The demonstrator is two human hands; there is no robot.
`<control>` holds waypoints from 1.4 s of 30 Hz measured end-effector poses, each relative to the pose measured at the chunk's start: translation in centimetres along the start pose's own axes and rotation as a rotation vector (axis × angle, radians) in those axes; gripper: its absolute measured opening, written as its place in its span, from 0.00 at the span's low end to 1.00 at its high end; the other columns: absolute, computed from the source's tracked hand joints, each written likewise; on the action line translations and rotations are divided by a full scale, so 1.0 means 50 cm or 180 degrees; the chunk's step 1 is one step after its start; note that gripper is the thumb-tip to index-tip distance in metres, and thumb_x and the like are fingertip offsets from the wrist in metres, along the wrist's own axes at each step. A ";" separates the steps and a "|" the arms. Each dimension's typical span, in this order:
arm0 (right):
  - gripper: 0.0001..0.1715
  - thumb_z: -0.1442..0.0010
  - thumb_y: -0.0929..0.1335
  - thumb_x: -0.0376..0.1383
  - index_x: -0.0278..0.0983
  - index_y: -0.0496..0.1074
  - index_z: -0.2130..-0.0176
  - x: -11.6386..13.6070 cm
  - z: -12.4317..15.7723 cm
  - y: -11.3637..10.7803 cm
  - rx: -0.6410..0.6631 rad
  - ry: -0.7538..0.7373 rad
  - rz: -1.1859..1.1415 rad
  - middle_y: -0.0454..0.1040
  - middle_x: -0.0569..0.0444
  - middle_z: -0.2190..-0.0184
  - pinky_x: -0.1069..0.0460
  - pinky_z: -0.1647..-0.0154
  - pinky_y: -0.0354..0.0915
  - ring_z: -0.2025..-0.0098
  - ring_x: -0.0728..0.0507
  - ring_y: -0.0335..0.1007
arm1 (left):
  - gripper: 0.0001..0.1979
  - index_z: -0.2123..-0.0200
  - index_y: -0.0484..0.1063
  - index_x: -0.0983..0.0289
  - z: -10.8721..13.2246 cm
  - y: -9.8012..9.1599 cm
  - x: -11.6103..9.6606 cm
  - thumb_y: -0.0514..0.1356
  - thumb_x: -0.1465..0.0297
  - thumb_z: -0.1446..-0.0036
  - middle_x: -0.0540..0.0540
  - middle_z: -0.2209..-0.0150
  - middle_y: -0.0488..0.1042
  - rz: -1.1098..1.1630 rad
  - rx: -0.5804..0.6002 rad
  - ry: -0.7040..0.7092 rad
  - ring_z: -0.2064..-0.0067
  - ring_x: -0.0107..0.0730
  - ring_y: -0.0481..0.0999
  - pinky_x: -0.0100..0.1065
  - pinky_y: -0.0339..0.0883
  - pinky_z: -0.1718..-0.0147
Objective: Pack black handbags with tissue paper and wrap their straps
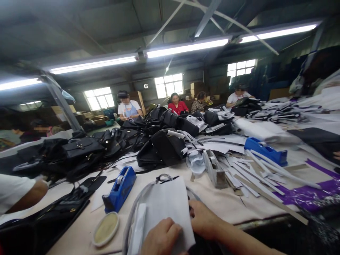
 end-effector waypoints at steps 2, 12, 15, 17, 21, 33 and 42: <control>0.27 0.54 0.75 0.42 0.32 0.76 0.55 -0.010 0.006 0.003 0.0106 0.0319 -0.0973 0.77 0.52 0.73 0.49 0.67 0.69 0.72 0.42 0.73 | 0.14 0.53 0.72 0.59 -0.003 0.010 -0.004 0.61 0.66 0.44 0.61 0.63 0.77 -0.0170 -0.0276 -0.0050 0.63 0.46 0.76 0.39 0.67 0.67; 0.14 0.36 0.66 0.45 0.39 0.76 0.59 -0.007 0.123 -0.012 -0.0111 -0.1152 0.0104 0.77 0.49 0.63 0.49 0.57 0.69 0.61 0.40 0.74 | 0.15 0.61 0.80 0.55 -0.040 0.011 -0.020 0.52 0.64 0.37 0.59 0.69 0.77 0.0860 -0.0099 -0.0213 0.69 0.42 0.76 0.36 0.64 0.71; 0.22 0.32 0.61 0.47 0.38 0.74 0.67 0.005 0.077 -0.013 -0.0024 -0.1567 0.1072 0.75 0.49 0.68 0.50 0.61 0.68 0.64 0.42 0.72 | 0.10 0.65 0.81 0.52 -0.047 0.014 -0.013 0.59 0.60 0.40 0.53 0.70 0.78 0.1079 0.0363 0.0084 0.70 0.37 0.75 0.32 0.63 0.73; 0.26 0.31 0.57 0.48 0.37 0.74 0.68 -0.005 0.039 -0.030 -0.0389 -0.1383 0.1175 0.75 0.48 0.68 0.50 0.59 0.67 0.63 0.41 0.72 | 0.10 0.66 0.82 0.53 -0.048 0.000 -0.001 0.61 0.59 0.42 0.52 0.74 0.76 0.1089 0.0574 0.0169 0.73 0.35 0.74 0.31 0.62 0.75; 0.29 0.36 0.61 0.52 0.34 0.74 0.49 -0.083 -0.006 -0.078 -0.1204 -0.0397 0.0950 0.75 0.41 0.51 0.45 0.47 0.65 0.51 0.37 0.72 | 0.10 0.60 0.81 0.57 -0.055 -0.099 -0.007 0.63 0.65 0.45 0.54 0.69 0.78 0.1020 0.0530 0.0142 0.69 0.35 0.77 0.31 0.66 0.70; 0.33 0.60 0.73 0.61 0.39 0.58 0.76 -0.115 -0.053 -0.115 -0.0687 0.0758 -0.1182 0.56 0.65 0.85 0.57 0.83 0.43 0.86 0.55 0.49 | 0.30 0.35 0.63 0.63 -0.169 -0.038 0.015 0.52 0.54 0.36 0.70 0.34 0.62 0.0762 0.0677 -0.0079 0.33 0.68 0.57 0.64 0.54 0.37; 0.30 0.55 0.71 0.59 0.38 0.62 0.74 0.093 -0.206 -0.045 -0.0605 -0.0047 -0.1208 0.62 0.64 0.83 0.58 0.82 0.46 0.83 0.55 0.51 | 0.30 0.39 0.66 0.61 -0.147 0.010 0.020 0.55 0.50 0.39 0.66 0.41 0.72 0.0728 0.0889 -0.0007 0.35 0.71 0.60 0.67 0.59 0.42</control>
Point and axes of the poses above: each hand's wrist, its own z-axis away from the middle knuckle, its own y-axis out of the palm, x = y × z, the point moved 1 cm from there along -z, towards the middle knuckle
